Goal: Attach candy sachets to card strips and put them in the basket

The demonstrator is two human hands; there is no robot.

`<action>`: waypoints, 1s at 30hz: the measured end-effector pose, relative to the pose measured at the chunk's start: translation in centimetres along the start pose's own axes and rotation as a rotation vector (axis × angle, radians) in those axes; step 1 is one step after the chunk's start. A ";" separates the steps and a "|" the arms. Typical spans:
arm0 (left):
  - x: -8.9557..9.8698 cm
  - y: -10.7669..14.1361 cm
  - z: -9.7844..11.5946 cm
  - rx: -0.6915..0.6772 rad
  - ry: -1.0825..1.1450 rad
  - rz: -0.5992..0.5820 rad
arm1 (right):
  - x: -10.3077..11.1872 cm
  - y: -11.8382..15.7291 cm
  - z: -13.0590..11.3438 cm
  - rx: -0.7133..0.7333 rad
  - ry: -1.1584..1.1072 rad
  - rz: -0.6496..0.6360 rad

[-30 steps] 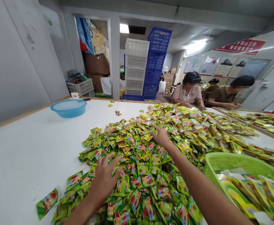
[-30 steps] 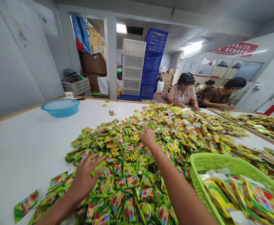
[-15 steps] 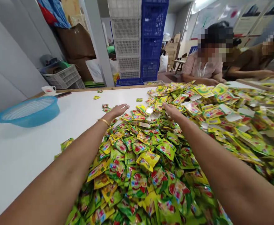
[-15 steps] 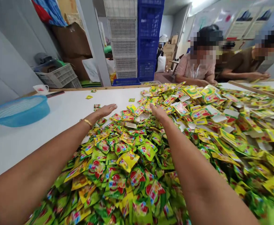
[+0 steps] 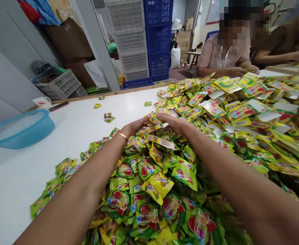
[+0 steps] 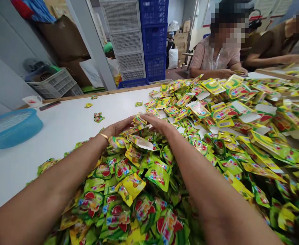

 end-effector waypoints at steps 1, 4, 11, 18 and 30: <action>-0.6 1.7 0.3 -0.006 0.061 -0.059 | -0.4 1.1 -0.5 0.007 -0.033 -0.023; -1.9 7.1 1.8 -0.106 0.192 -0.153 | -1.2 5.5 -2.4 0.034 -0.111 -0.059; -4.8 21.8 3.5 -0.450 -0.039 -0.030 | -0.9 20.9 -3.6 0.137 -0.187 -0.039; -9.4 33.5 -0.3 -0.413 -0.292 -0.079 | 0.9 32.7 0.2 0.266 0.064 0.256; 5.8 28.4 2.8 -0.301 -0.743 0.566 | 5.9 41.7 4.6 0.234 0.221 0.594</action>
Point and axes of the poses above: each hand's wrist, its own y-axis away from the middle knuckle, its own x-axis out of the back of the hand, z = x × y, the point moved 7 cm from there along -y, towards the middle knuckle, and after that the axes turned 13 degrees about z, right-handed, at the moved point
